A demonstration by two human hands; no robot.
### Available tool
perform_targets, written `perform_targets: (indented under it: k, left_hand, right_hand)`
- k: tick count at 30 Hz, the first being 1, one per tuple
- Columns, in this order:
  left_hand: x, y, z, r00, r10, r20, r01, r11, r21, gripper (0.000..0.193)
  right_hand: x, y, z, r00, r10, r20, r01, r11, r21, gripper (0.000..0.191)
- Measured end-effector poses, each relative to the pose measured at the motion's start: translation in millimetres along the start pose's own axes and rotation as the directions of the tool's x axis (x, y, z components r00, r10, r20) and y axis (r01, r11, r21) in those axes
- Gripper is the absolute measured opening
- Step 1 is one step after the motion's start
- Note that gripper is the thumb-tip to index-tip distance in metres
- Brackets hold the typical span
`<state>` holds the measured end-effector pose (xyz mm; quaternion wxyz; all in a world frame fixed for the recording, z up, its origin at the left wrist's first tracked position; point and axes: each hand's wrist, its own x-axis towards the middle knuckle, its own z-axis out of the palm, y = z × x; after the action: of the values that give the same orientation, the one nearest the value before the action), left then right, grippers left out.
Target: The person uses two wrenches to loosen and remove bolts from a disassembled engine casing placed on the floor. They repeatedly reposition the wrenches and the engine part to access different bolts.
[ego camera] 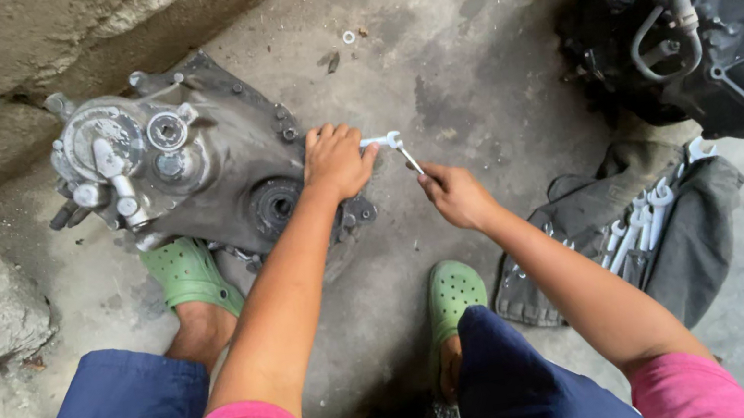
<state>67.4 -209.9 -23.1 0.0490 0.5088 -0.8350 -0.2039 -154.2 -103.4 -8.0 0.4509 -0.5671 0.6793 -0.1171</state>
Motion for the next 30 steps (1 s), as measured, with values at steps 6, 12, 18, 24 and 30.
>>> perform_targets:
  k: [6,12,18,24,30]
  left_hand:
    - [2.1,1.5,-2.2,1.000,0.010,0.017,-0.010,1.000,-0.010,0.045]
    - [0.1,-1.4,-1.3,1.000,0.004,0.026,-0.004,1.000,-0.030,0.045]
    - [-0.7,-2.1,-0.7,1.000,0.005,0.030,-0.004,0.999,-0.047,0.044]
    - [-0.5,0.0,-5.1,0.999,0.002,0.040,0.000,0.999,-0.037,0.045]
    - [-0.7,1.3,-6.7,0.998,-0.011,0.069,0.015,0.998,-0.054,0.045]
  right_hand:
    - [9.0,-1.9,-24.3,0.997,-0.075,-0.007,0.074,0.994,-0.082,0.033]
    - [30.6,-9.7,-70.6,0.999,-0.053,-0.007,0.047,0.923,-0.382,0.031]
    - [32.6,-23.2,-81.9,0.995,0.003,0.097,0.030,0.939,-0.342,0.041]
    - [63.0,-19.4,-87.8,0.966,-0.048,0.256,0.139,0.927,-0.349,0.044]
    - [108.1,-28.5,-97.5,0.932,-0.004,0.363,0.208,0.826,-0.525,0.033]
